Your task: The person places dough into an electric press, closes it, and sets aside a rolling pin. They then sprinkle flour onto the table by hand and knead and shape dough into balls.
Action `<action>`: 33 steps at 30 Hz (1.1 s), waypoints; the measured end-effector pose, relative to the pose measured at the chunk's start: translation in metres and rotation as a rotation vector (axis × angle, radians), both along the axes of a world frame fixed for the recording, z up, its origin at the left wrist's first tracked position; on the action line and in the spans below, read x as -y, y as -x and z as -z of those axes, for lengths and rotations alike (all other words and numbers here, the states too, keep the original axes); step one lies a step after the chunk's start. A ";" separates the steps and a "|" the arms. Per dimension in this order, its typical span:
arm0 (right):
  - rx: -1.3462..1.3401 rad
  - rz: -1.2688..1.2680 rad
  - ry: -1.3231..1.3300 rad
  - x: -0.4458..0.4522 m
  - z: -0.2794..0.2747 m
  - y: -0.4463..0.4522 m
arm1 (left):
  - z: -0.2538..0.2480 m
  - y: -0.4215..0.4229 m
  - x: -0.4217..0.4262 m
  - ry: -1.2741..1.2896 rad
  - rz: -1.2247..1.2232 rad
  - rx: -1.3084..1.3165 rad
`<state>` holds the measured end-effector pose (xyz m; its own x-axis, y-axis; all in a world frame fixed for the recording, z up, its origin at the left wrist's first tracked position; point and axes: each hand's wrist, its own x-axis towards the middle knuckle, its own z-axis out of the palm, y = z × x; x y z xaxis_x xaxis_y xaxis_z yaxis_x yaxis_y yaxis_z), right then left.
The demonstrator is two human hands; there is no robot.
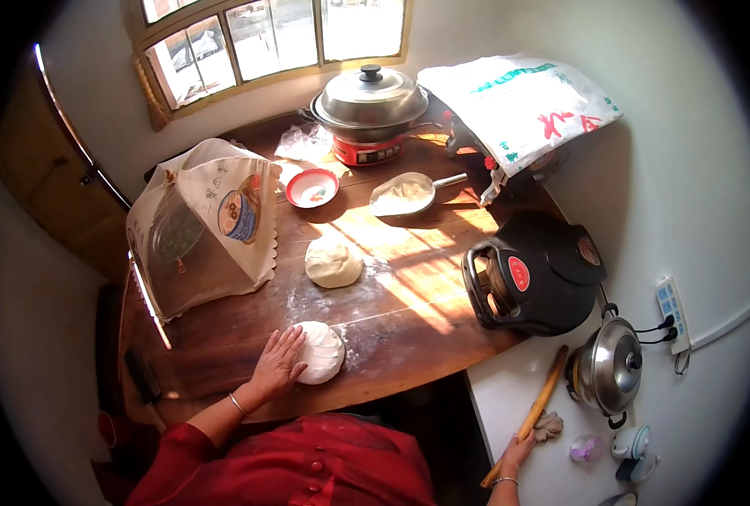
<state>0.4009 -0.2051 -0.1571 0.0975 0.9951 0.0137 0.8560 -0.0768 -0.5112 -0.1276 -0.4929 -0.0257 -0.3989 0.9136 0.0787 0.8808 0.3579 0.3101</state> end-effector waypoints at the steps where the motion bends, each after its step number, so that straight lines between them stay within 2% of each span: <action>1: -0.001 0.001 0.009 0.000 -0.001 0.000 | 0.002 0.001 -0.002 -0.002 -0.002 0.000; 4: 0.007 0.006 0.036 -0.001 -0.006 0.002 | 0.007 0.005 -0.007 -0.013 0.029 -0.004; 7: -0.010 0.003 0.053 0.004 -0.014 0.007 | 0.009 0.004 -0.005 -0.005 0.038 -0.143; 13: 0.034 0.079 0.066 0.011 -0.028 0.020 | 0.008 0.005 -0.008 0.035 0.008 -0.073; 15: 0.010 0.094 0.112 0.012 -0.033 0.025 | 0.007 0.002 -0.008 -0.018 -0.077 0.080; 20: 0.062 0.101 0.105 0.013 -0.029 0.023 | -0.003 -0.011 -0.023 -0.083 -0.027 0.075; 26: 0.150 0.123 0.122 0.014 -0.037 0.032 | 0.004 -0.021 -0.046 0.041 0.143 -0.090; 33: 0.217 0.123 0.136 0.019 -0.047 0.040 | 0.010 -0.006 -0.061 0.062 -0.030 -0.086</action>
<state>0.3609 -0.2237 -0.1102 0.2271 0.9701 -0.0852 0.9242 -0.2422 -0.2952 -0.1219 -0.4323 -0.0356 -0.4207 0.9054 0.0572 0.8916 0.4010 0.2104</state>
